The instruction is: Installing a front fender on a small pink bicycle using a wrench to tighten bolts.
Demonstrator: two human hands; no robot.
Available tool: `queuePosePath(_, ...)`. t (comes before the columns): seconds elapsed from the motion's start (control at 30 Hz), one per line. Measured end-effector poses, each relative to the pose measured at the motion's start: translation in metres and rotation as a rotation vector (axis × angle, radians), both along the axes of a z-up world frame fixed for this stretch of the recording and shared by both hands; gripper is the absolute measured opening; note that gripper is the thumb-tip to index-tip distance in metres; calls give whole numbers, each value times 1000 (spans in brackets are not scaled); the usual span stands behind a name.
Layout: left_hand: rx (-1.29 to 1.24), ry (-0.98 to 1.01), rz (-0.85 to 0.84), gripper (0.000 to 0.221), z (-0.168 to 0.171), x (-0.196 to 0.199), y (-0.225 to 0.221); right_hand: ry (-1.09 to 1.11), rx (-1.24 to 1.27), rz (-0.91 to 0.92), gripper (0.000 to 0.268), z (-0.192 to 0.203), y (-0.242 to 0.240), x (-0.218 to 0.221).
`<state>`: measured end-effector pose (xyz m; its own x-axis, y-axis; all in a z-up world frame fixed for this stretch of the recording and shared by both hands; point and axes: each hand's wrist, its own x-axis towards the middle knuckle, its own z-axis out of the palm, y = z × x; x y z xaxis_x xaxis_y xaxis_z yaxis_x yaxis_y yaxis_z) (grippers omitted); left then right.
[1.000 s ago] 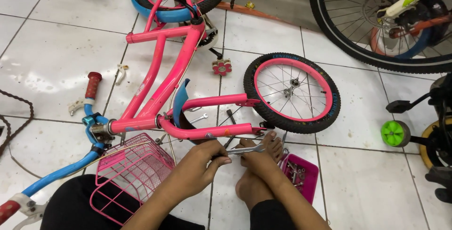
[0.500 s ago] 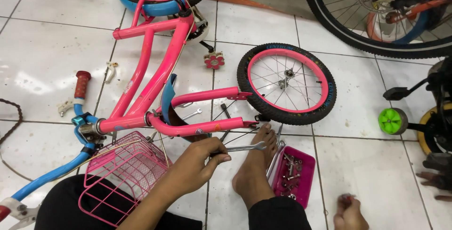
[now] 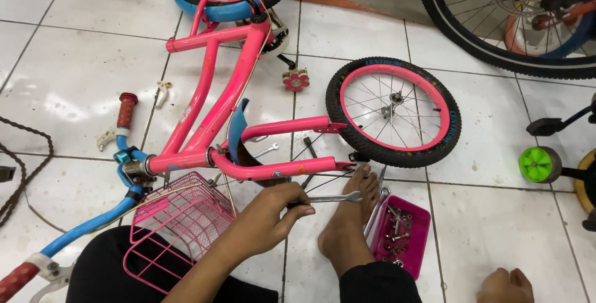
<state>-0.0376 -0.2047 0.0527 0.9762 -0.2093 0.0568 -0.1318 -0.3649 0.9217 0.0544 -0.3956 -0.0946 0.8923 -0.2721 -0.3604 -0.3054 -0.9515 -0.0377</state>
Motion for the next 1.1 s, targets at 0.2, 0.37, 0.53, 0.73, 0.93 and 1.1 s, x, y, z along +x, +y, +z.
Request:
queuePosePath(0.2,5,-9,2,16,3,-6,12,-139,682,-615,84,42,19,12)
queuePosePath(0.37,-6,2,3,15,5,-7,27,-377,775,-218,33,107,-68,-11)
queuePosePath(0.53,28,57,14,16,20,-13,47,-668,901,589,22,184,-41,-39)
queuePosePath(0.73,101,60,53,18,26,-24,78,-523,677,1173,51,207,37,-49)
queuePosePath(0.93,41,28,-27,17,43,-27,109,-215,377,1257,33,203,69,-53)
queuePosePath(1.1,76,84,-101,17,41,-21,132,-80,-65,1380,52,184,77,-38)
